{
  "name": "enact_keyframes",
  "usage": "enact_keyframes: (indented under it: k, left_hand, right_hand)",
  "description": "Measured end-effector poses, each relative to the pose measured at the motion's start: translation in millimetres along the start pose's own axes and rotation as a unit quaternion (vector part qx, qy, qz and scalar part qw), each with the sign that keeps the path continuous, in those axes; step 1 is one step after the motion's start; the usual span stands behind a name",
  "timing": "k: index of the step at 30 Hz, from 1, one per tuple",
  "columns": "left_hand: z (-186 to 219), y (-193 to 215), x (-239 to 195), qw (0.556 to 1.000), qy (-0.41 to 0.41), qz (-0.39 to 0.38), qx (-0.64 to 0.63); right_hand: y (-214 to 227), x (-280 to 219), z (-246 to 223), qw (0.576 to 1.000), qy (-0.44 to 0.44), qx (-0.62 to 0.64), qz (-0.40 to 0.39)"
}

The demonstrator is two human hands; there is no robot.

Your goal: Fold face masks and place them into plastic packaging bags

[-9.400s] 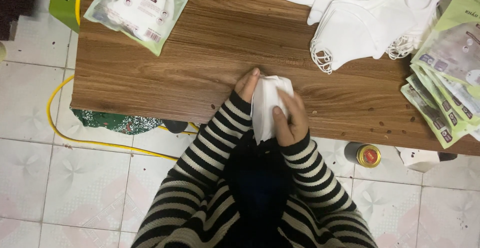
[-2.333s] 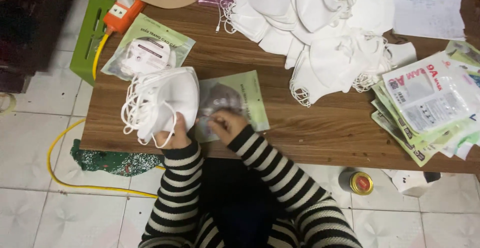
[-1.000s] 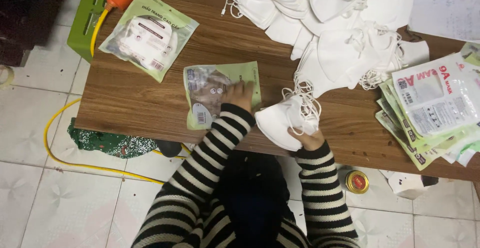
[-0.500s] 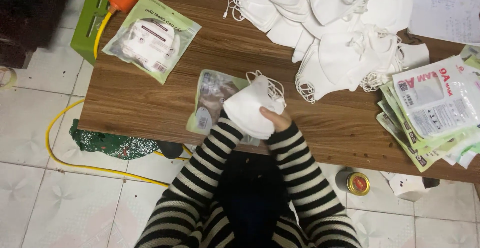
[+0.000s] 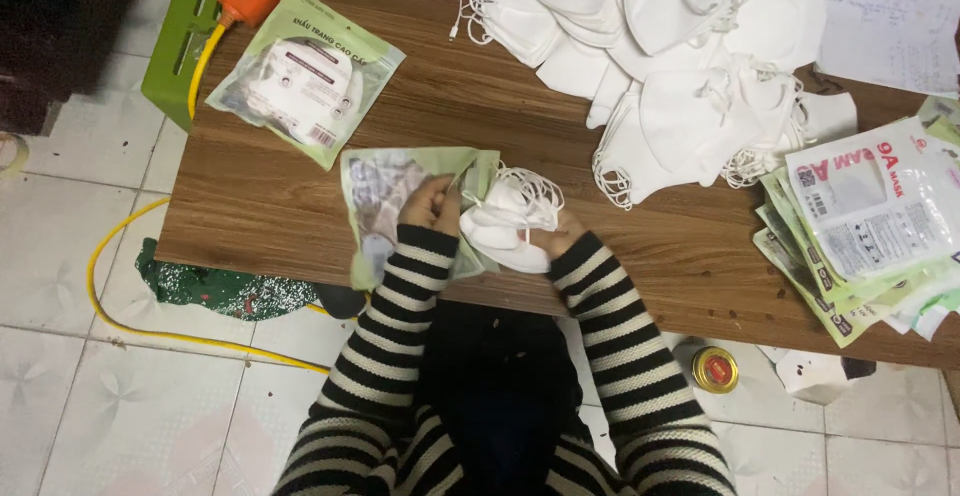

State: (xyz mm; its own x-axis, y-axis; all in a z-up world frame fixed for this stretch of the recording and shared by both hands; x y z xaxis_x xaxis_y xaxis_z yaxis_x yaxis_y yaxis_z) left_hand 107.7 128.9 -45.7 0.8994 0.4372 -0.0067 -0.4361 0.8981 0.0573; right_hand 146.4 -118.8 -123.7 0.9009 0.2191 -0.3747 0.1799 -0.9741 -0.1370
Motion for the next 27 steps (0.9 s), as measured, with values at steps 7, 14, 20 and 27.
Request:
enact_keyframes:
  k: [7, 14, 20, 27]
  left_hand:
    - [15.0, -23.9, -15.8, 0.892, -0.217, -0.065, 0.392]
    - [52.1, -20.8, -31.3, 0.890, -0.235, -0.047, 0.387]
    - [72.1, -17.6, -35.8, 0.910, -0.255, -0.018, 0.326]
    - [83.0, -40.8, -48.8, 0.989, 0.078, -0.125, 0.025]
  right_hand:
    - [-28.7, -16.7, -34.0, 0.990, 0.053, -0.129, -0.022]
    - [-22.3, -14.1, -20.6, 0.995, 0.069, 0.072, 0.007]
    - [-53.3, -41.9, -45.8, 0.997, 0.012, -0.044, 0.057]
    - [-45.2, 5.0, 13.8, 0.995, 0.034, 0.096, 0.018]
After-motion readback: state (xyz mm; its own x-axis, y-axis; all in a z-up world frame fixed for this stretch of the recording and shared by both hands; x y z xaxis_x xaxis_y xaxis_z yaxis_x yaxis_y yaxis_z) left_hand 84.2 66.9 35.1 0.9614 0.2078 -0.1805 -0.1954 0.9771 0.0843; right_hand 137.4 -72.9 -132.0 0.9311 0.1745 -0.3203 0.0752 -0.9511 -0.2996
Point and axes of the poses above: each hand's wrist, its own x-axis towards the middle knuckle, its own y-axis out of the back of the hand, z = x × y, the point moved 10 cm from there along x, towards the middle knuckle
